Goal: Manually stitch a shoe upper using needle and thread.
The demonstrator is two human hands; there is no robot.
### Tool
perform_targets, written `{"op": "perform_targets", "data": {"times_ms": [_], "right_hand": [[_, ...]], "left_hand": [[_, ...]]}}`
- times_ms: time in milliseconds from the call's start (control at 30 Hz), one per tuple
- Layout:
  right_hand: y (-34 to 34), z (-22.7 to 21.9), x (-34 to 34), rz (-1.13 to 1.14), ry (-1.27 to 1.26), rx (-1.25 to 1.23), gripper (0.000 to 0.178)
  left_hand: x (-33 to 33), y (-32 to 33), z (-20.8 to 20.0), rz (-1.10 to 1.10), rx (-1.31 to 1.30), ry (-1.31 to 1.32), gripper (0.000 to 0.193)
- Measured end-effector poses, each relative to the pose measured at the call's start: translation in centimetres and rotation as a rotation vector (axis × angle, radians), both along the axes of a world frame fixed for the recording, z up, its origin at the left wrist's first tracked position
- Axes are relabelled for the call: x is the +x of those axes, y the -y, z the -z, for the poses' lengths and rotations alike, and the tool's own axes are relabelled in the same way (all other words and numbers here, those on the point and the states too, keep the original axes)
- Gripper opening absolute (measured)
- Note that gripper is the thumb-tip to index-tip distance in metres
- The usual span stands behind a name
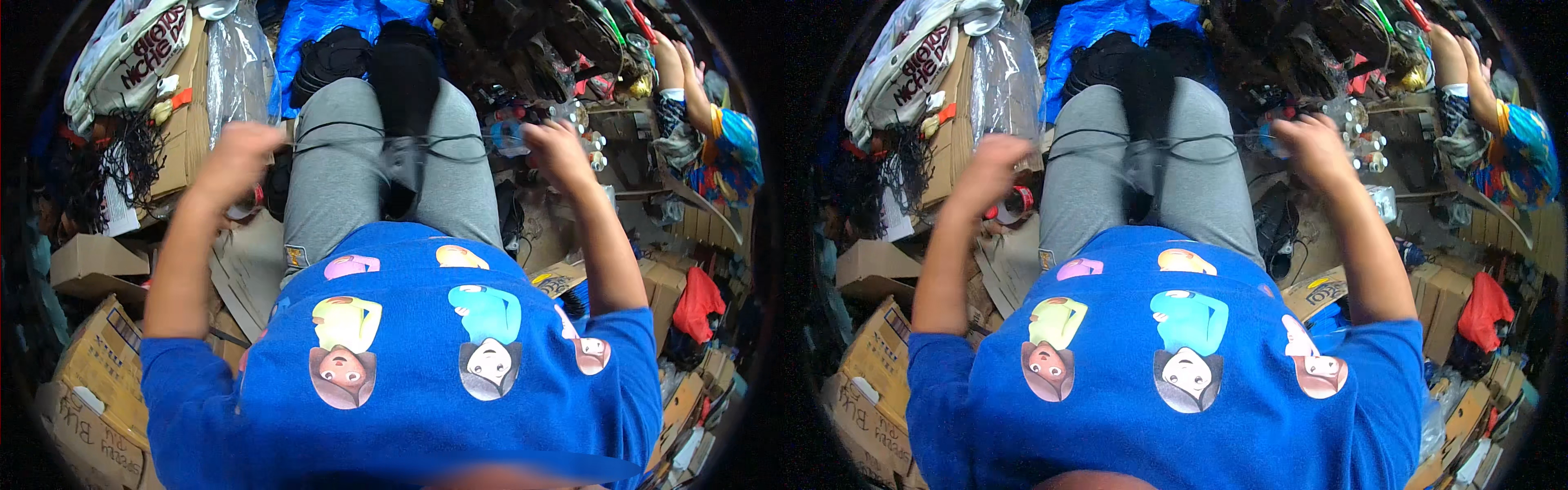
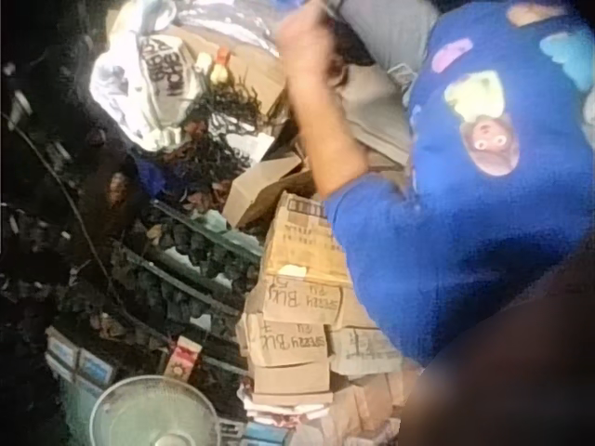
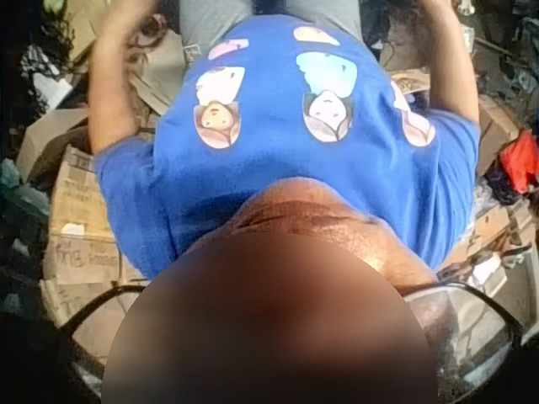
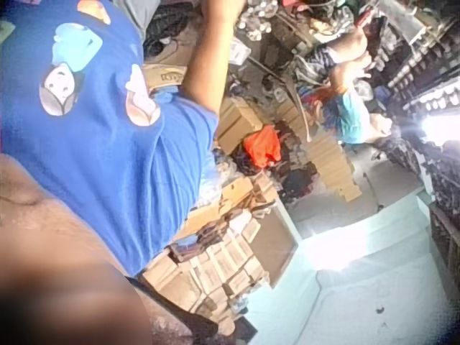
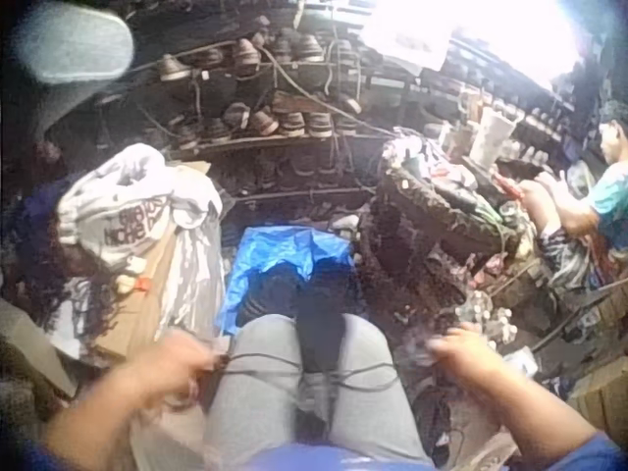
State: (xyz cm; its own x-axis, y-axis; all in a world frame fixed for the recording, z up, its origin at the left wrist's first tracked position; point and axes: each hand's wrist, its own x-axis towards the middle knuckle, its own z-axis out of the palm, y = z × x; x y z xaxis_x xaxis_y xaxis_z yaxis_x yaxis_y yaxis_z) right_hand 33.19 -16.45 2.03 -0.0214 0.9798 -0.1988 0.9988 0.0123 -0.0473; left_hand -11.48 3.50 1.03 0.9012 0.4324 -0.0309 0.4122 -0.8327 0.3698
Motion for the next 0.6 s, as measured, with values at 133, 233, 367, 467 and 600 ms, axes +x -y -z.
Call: {"op": "perform_targets", "data": {"times_ms": [133, 233, 367, 467, 600], "right_hand": [[2.6, -2.5, 4.5, 0.762, -1.016, 0.119, 0.011], [-0.5, -3.7, 1.9, 0.438, -1.905, 0.424, 0.013], [-3.7, -7.4, -4.7, 0.419, -2.325, 0.383, 0.021], [-4.1, -9.9, -5.8, -0.229, -2.267, -0.194, 0.025], [1.0, -5.3, -2.4, 0.136, -0.947, -0.171, 0.024]], "left_hand": [[-6.5, -2.9, -4.0, -0.617, -0.267, 0.161, 0.013], [-4.4, -3.1, -6.6, -0.457, -0.800, 0.878, 0.016], [0.4, 0.0, -9.6, -0.341, -1.372, 1.215, 0.029], [0.2, 1.0, -11.2, -0.053, -1.345, 0.742, 0.025], [-3.6, -1.2, -9.7, 0.006, -0.067, 0.062, 0.017]]}}
